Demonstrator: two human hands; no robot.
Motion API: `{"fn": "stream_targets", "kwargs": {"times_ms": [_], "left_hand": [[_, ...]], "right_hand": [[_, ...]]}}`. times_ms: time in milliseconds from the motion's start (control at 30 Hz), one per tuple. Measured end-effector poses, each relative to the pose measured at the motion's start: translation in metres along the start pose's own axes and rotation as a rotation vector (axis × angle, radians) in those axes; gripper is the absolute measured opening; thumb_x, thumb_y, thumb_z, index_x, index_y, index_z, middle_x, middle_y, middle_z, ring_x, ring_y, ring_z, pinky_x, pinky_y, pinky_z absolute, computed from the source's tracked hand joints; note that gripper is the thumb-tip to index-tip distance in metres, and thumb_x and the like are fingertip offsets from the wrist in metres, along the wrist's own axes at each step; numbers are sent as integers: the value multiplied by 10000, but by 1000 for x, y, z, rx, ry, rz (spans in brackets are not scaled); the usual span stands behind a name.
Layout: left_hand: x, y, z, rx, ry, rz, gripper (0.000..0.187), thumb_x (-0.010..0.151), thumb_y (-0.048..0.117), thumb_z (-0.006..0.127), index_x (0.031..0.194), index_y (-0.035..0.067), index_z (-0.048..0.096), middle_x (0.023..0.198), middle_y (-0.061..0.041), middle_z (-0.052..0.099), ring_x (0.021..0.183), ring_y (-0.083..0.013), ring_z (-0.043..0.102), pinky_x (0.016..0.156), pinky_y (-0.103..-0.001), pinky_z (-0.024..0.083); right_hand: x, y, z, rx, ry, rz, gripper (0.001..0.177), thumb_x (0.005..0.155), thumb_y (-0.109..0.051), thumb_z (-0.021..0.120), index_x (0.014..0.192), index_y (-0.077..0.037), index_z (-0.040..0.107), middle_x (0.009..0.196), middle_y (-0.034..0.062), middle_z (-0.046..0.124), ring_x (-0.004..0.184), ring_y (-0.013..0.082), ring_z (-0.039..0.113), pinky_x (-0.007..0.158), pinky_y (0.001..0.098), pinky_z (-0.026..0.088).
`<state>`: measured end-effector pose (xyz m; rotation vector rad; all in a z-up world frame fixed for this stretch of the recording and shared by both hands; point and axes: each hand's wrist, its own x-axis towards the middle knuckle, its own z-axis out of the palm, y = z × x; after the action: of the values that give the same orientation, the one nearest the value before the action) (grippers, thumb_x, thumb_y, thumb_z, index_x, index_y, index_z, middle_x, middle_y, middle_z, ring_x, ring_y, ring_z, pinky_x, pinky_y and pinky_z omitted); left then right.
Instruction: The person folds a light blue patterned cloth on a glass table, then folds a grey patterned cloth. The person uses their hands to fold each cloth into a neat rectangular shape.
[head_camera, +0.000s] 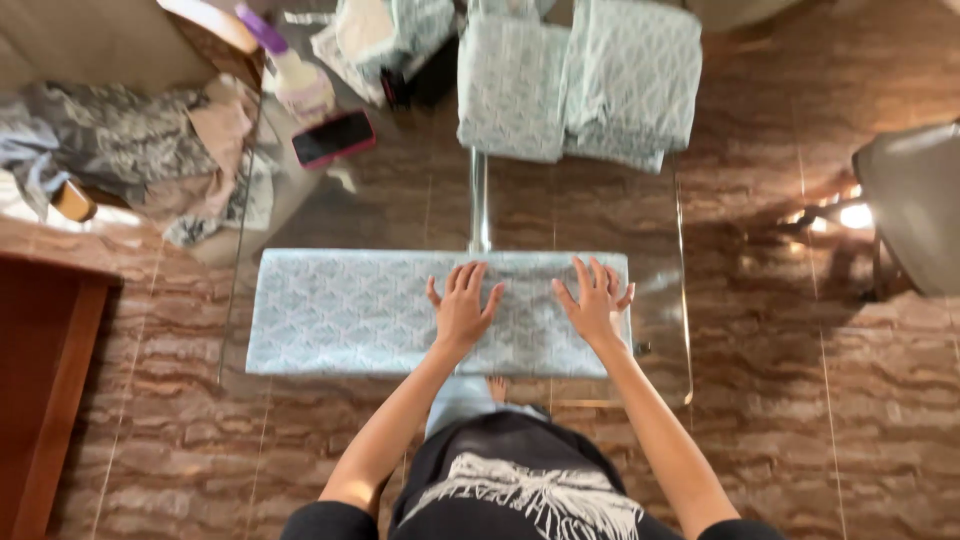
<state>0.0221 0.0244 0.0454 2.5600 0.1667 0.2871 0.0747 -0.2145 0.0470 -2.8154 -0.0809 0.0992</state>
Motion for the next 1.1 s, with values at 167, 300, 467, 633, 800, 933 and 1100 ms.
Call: {"fn": "stream_targets", "kwargs": {"times_ms": [167, 300, 467, 633, 800, 933, 1100], "left_hand": [[100, -16, -21, -178, 85, -29, 637, 965, 564, 558, 1404, 102, 536, 1441, -66, 557, 1348, -297, 482, 1131, -547, 264], [216, -30, -18, -302, 75, -128, 832, 897, 681, 585, 1441, 59, 491, 1482, -149, 503, 1351, -362, 463, 1087, -496, 381], [359, -38, 17, -432, -17, -345, 1121, 718, 816, 664, 1492, 40, 426, 1521, -200, 448, 1389, -393, 427, 1109, -515, 381], [461, -63, 84, -561, -149, -512, 1346, 565, 878, 729, 1508, -22, 392, 1507, -273, 457, 1394, -413, 448, 1127, -499, 391], [479, -66, 96, -705, -207, -643, 1447, 442, 815, 828, 1393, -195, 415, 1330, -318, 623, 1207, -378, 675, 1000, -410, 549], [472, -77, 103, -623, -176, -655, 1408, 478, 809, 852, 1355, -216, 451, 1279, -321, 646, 1167, -376, 689, 976, -393, 549], [437, -54, 59, -846, -300, -656, 978, 606, 646, 860, 1188, -126, 718, 1140, -226, 757, 1032, -300, 749, 878, -371, 577]], "right_hand": [[94, -21, -20, 331, 135, -89, 719, 916, -607, 615, 1472, -161, 520, 1529, 105, 442, 1417, 348, 350, 1178, 524, 251], [192, -52, -28, 491, 185, -184, 771, 888, -598, 668, 1454, -93, 527, 1480, 160, 466, 1400, 370, 366, 1128, 474, 351], [320, -66, 32, 542, 92, -20, 837, 872, -663, 685, 1445, -76, 520, 1434, 196, 534, 1355, 359, 519, 1129, 471, 432], [347, -115, 19, 105, 158, 163, 867, 905, -702, 597, 1526, -122, 426, 1499, 258, 427, 1389, 446, 409, 1151, 529, 377], [399, -122, 44, 214, 276, 3, 935, 892, -680, 532, 1603, -139, 255, 1628, 326, 163, 1469, 496, 221, 1156, 550, 264], [397, -126, 63, 162, 492, -124, 911, 968, -676, 516, 1638, -127, 234, 1619, 384, 173, 1517, 510, 182, 1206, 549, 238], [372, -120, 61, 184, 428, -90, 900, 948, -684, 480, 1632, -155, 230, 1637, 344, 182, 1526, 485, 174, 1199, 540, 232]]}}
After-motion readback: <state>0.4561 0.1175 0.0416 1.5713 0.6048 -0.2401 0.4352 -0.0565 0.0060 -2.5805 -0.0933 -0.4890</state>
